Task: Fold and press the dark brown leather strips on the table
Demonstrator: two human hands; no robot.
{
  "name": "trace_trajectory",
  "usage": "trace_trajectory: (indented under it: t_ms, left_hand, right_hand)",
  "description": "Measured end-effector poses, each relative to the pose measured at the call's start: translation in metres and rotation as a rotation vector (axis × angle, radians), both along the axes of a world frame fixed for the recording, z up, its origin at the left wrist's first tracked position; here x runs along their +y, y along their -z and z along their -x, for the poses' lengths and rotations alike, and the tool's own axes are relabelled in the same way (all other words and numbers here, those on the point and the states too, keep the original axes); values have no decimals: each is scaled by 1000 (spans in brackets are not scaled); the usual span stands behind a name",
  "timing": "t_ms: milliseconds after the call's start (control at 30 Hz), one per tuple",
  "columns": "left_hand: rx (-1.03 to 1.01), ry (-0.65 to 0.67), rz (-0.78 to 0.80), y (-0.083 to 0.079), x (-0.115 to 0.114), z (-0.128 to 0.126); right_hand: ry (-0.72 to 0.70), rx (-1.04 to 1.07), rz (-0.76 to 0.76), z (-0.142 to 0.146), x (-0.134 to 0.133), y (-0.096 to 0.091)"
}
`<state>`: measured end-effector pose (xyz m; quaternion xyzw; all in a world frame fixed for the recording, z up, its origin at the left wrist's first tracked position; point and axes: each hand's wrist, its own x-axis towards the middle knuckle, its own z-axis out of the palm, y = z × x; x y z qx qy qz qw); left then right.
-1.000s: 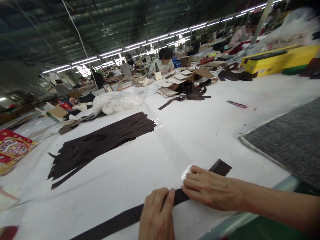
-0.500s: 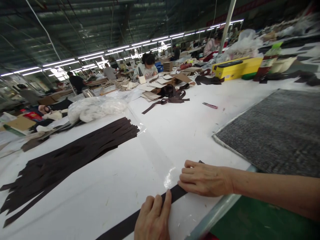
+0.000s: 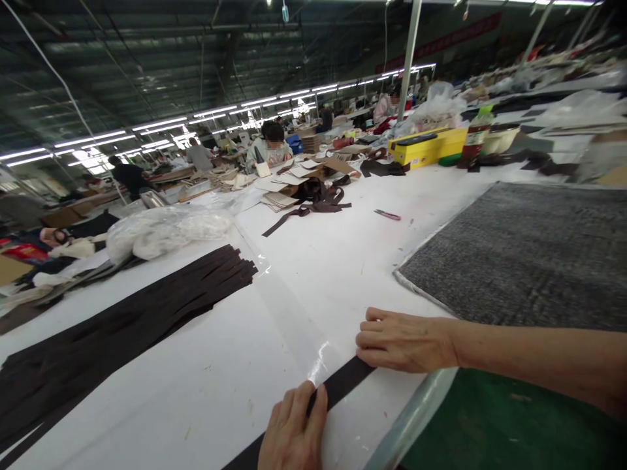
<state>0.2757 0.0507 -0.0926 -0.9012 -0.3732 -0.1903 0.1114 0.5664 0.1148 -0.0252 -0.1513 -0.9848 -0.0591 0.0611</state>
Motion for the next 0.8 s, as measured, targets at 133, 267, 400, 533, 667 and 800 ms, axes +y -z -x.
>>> trace_trajectory:
  t_ms: [133,267,400,533,667,800]
  left_hand:
    - [39,55,55,-1,5,-5]
    - [114,-19,80,-12,6,-16]
    - [148,-68,80,-22,7,-28]
    - [134,-61,17,-20,8,-34]
    - [49,-3,93,-16,12,-42]
    - [53,-17,146,-17,14,-53]
  right_hand:
    - [16,-4,-11,-3,1,0]
    - [27,-15,-21,-8,0,1]
    - [64,-24,-33,-16,-4,2]
    - [95,-24,-50,-22,-8,0]
    - [120,-29,-65,-23,-10,-2]
    - [151,-25,-36,-25,-11,-1]
